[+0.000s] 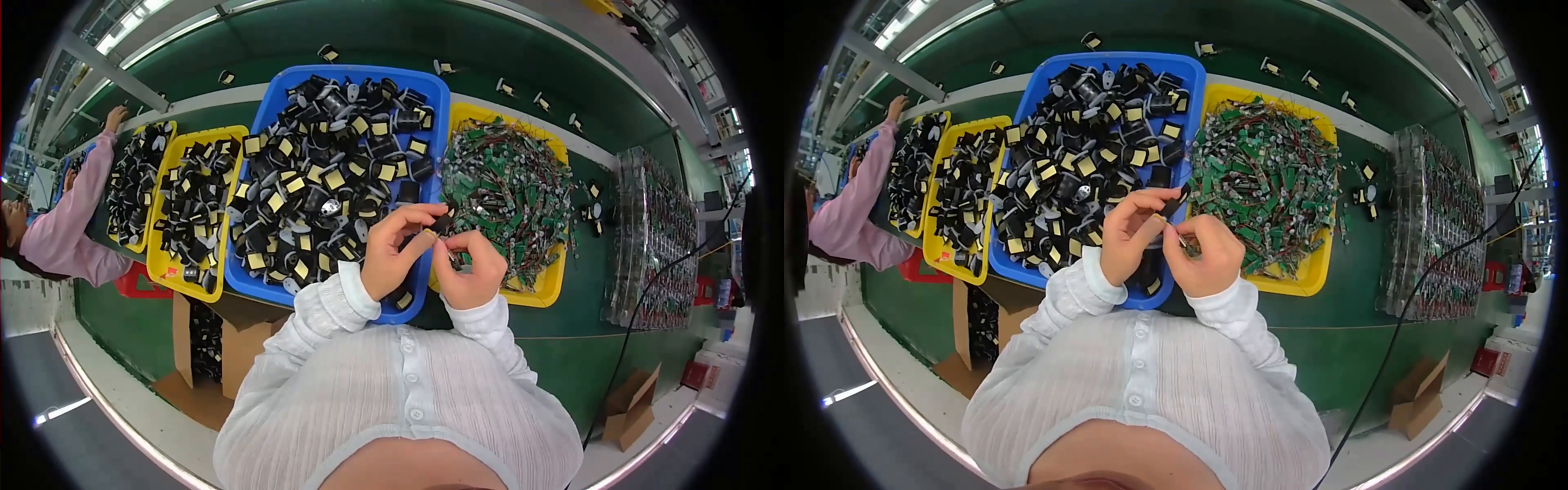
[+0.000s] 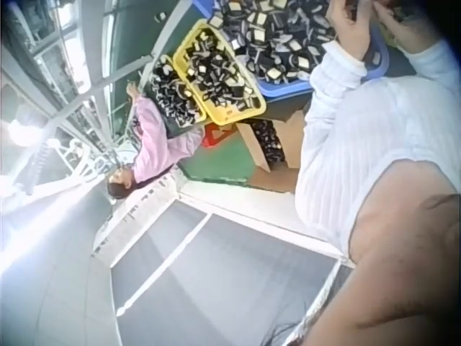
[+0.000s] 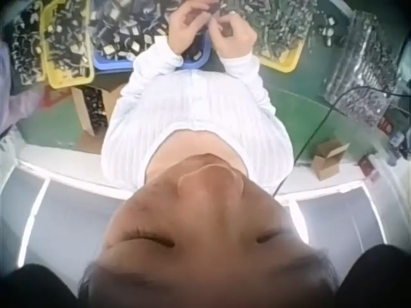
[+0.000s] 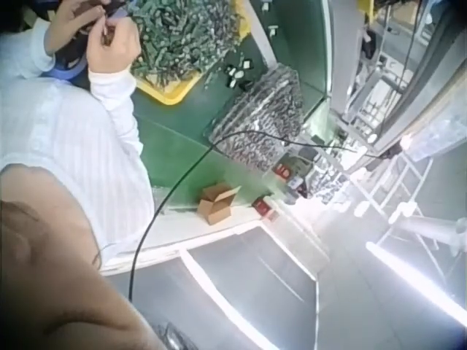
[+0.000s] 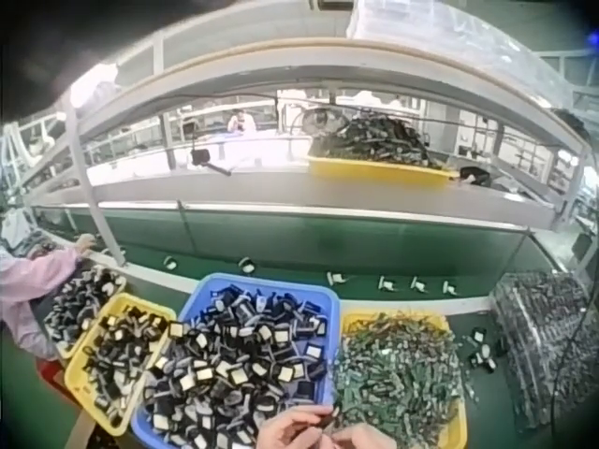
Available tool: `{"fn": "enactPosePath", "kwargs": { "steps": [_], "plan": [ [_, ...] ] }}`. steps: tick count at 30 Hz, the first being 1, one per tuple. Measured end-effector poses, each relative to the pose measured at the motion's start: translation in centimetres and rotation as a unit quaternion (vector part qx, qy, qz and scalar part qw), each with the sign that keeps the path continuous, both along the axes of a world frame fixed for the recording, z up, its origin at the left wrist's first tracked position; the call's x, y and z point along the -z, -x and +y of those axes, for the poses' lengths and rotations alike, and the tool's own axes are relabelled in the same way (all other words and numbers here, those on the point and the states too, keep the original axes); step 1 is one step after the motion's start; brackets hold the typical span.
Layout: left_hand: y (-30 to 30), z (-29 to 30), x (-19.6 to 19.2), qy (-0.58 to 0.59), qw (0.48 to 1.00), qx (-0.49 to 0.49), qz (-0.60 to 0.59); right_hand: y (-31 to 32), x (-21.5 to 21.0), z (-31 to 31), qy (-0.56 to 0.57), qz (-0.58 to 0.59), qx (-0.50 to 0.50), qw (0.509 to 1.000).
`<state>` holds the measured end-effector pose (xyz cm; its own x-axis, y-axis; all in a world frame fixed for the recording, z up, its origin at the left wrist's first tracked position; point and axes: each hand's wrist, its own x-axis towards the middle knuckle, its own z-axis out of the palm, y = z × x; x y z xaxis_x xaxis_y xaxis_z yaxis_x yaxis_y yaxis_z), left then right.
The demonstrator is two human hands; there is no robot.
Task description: The person assembles small electronic components by attaching a yellow electronic component to a green circuit board by hand.
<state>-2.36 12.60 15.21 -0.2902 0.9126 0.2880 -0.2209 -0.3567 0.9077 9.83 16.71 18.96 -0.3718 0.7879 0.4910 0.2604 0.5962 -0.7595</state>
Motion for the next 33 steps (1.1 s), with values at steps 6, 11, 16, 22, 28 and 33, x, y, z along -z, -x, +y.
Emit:
{"fn": "enactPosePath", "kwargs": {
  "steps": [6, 11, 16, 22, 28, 33],
  "plan": [
    [0.0, -0.2, -0.1, 0.002, 0.997, 0.052, -0.056, 0.4, 0.7, -0.3, 0.015, -0.003, -0.019, 1.000],
    [0.3, -0.1, 0.5, 0.018, 0.993, 0.070, -0.090, 0.5, 0.7, -0.3, 0.053, 0.003, -0.066, 0.996],
    [0.3, 0.0, 1.0, 0.037, 0.995, 0.053, -0.081, 0.6, 0.7, 0.0, 0.053, -0.023, -0.100, 0.993],
    [0.3, 0.3, 0.3, 0.073, 0.991, 0.076, -0.079, -0.2, 1.3, 0.5, 0.218, 0.052, -0.074, 0.972],
    [0.4, 0.4, -0.3, 0.077, 0.987, 0.101, -0.093, -0.3, 1.9, 0.7, 0.199, 0.034, -0.080, 0.976],
    [0.0, 0.4, 0.9, 0.079, 0.996, 0.032, -0.039, 0.0, 1.8, 0.6, 0.190, 0.010, -0.076, 0.979]
  ]
}}
